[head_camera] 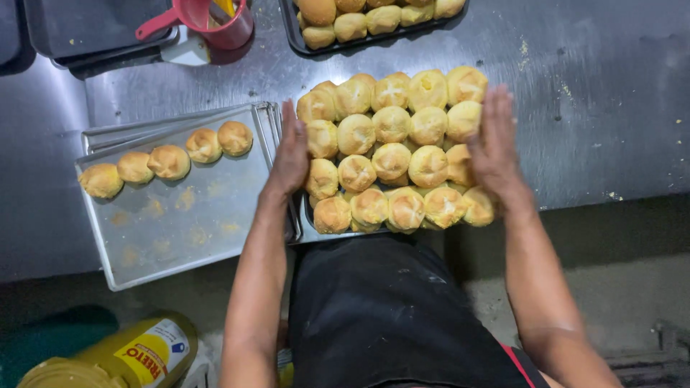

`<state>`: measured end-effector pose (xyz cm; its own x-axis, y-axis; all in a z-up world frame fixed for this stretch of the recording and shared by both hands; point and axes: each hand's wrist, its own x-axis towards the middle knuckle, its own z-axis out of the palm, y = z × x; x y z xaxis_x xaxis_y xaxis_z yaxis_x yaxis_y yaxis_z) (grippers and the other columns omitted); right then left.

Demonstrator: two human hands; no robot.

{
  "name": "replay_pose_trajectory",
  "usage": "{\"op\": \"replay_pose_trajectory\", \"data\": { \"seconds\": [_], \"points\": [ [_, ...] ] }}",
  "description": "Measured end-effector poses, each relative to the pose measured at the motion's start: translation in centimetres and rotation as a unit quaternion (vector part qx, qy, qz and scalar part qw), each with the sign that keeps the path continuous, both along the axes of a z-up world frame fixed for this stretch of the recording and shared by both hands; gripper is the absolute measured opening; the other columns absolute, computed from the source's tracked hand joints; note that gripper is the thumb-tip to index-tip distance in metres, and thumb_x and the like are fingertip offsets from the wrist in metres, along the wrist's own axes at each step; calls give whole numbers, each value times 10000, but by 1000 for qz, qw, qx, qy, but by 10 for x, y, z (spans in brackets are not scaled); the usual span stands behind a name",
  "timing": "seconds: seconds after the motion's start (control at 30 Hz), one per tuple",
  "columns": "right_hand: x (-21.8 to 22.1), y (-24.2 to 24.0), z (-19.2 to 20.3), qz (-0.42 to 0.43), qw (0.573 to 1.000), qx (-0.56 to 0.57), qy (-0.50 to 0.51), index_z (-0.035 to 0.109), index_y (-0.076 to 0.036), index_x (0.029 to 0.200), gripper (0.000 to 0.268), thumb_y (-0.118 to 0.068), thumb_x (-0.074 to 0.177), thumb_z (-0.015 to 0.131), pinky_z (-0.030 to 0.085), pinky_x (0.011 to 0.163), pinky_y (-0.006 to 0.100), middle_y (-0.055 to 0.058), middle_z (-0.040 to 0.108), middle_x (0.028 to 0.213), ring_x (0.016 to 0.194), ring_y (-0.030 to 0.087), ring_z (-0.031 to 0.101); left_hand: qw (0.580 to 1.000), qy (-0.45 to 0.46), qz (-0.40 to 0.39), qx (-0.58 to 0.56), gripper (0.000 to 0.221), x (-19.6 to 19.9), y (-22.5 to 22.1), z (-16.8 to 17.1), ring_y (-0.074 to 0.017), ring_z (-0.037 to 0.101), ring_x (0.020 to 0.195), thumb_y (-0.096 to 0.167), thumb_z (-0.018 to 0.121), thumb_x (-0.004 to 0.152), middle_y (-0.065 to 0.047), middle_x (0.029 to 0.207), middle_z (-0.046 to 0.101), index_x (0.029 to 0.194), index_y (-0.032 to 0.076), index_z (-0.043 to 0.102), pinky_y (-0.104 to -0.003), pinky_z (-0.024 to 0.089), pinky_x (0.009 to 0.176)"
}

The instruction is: Transferring and organizing baked bread rolls between different trays on a prep table.

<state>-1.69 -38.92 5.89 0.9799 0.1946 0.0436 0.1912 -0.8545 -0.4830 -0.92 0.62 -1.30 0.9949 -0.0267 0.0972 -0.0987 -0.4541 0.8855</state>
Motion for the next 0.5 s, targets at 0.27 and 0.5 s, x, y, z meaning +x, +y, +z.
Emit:
{"op": "replay_pose_trajectory", "data": {
  "seconds": [0.27, 0.5],
  "points": [
    [-32, -110, -88, -246, 938, 233, 66, 619, 7, 1386, 690, -581, 1142, 354, 465, 990, 461, 172, 654, 1206, 1125, 287, 591, 945, 239, 159, -155, 708, -53, 31, -40, -258, 631, 784, 596, 353, 1091, -162, 871, 642, 994, -46, 636, -408, 511, 718],
    [-41, -114, -117, -315, 846, 360, 237, 654, -35, 1306, 642, -572, 1075, 388, 535, 828, 356, 93, 684, 1084, 938, 202, 654, 943, 309, 119, 43, 921, -49, 3, 4, -457, 640, 1168, 718, 222, 994, -329, 1078, 712, 1079, -15, 774, -481, 481, 1003]
  ]
}}
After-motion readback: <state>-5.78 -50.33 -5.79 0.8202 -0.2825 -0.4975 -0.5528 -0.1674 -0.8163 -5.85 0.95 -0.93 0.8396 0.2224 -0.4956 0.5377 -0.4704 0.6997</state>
